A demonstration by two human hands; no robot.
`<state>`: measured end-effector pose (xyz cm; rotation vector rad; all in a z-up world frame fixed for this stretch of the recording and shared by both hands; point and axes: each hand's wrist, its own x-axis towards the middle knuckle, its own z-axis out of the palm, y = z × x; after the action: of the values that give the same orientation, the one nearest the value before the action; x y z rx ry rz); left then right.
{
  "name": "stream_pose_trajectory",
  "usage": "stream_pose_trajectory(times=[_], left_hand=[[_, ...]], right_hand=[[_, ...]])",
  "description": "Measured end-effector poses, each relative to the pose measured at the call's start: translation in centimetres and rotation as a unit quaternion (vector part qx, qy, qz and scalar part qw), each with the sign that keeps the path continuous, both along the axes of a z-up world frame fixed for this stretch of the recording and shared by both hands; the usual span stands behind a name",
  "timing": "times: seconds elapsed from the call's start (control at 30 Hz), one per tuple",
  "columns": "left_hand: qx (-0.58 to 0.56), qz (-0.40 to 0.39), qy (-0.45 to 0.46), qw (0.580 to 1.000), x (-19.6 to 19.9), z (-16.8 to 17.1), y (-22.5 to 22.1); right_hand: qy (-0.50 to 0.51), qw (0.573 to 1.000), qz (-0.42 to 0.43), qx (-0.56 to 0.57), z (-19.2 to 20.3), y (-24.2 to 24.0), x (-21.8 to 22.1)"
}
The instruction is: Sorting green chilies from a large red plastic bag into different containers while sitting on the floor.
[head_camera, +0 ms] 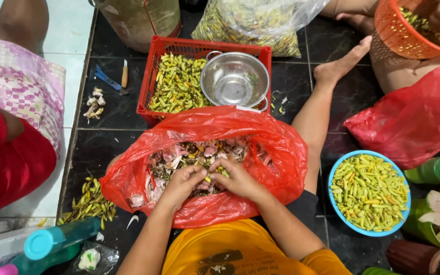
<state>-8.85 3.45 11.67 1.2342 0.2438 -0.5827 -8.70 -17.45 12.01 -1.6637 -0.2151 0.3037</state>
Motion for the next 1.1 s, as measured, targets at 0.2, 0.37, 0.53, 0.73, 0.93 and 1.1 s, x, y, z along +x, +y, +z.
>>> stream_pose_trajectory(times=[0.2,0.37,0.53,0.73,0.93,1.1], left_hand=[[-0.107,-0.022,0.023,0.994,-0.6,-1.2,0.3],[-0.110,0.035,-0.024,0.993,-0.5,-0.4,-0.1],[0.037,0.066,-0.114,0.991,-0.8,0.6,-1.8],[0.035,0.073,-0.188,0.979,-0.8,0.8,-2.2],[-0.005,0.098,-0.083,0.992,-0.8,1.3,-0.7],[0.485,-0.036,-0.373,0.790,0.1,-1.3,1.8]], right_hand=[[-0.086,0.993,0.046,0.060,-0.1,-0.2,-0.2],[0.193,0.946,-0.029,0.260,-2.1,-0.6,0.2],[0.266,0.913,-0.052,0.305,-2.1,0.6,0.0],[0.220,0.941,-0.055,0.251,-2.8,0.3,-0.3],[0.219,0.941,-0.028,0.256,-0.4,0.3,-0.2],[0.274,0.899,-0.072,0.333,-1.6,-0.8,1.6]])
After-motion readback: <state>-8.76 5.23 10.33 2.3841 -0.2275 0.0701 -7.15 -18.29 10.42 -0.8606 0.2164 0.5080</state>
